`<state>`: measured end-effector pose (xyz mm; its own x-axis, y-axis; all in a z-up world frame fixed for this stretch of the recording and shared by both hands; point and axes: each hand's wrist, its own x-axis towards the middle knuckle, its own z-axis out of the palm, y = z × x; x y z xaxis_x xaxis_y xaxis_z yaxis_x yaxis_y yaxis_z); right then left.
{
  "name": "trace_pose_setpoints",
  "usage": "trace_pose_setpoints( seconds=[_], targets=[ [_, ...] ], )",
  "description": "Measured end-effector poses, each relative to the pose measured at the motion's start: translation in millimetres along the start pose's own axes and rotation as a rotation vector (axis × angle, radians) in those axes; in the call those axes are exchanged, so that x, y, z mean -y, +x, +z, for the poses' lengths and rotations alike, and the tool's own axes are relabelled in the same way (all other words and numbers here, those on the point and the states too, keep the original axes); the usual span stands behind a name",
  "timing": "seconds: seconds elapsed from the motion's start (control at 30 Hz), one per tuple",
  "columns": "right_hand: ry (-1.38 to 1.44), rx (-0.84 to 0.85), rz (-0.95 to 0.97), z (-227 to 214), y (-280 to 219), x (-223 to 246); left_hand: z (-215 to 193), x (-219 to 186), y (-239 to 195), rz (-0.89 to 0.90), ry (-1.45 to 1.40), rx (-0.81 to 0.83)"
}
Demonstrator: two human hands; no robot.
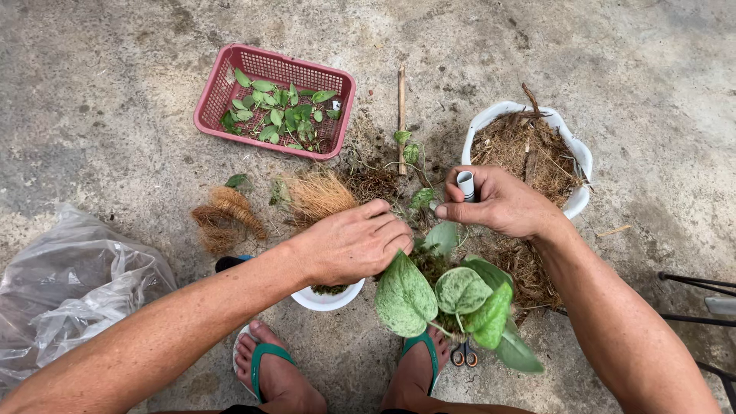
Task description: The person attaches a plant to a coconut husk by hand, wrapping it with moss and securing it with black thread. They then spray the mounted plant with water and carry it to a nursery area.
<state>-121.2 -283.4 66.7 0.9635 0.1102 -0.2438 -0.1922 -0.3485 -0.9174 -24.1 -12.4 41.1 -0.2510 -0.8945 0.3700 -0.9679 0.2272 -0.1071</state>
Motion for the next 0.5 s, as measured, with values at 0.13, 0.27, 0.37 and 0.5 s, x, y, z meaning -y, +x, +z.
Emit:
trace_pose_setpoints(
  seconds=[0.13, 0.27, 0.37, 0.5],
  targets=[
    [-0.079, -0.061, -0.021, 1.0, -5.9, 12.1, 0.2, 5.4, -1.1, -0.055, -0.07, 0.071],
    [-0.259, 0.005, -0.304, 7.3, -16.2, 35.5, 6.4, 4.4, -3.0, -0.055, -0.086, 0.162],
    [-0.494, 0.0, -0.322, 22.0, -15.7, 48.2, 10.8, 2.1, -2.3, -0.034, -0.071, 0.169],
    [-0.567, 0.023, -0.384, 28.2, -7.7, 49.7, 10.0, -1.5, -2.8, -0.02, -0.057, 0.178]
  ],
)
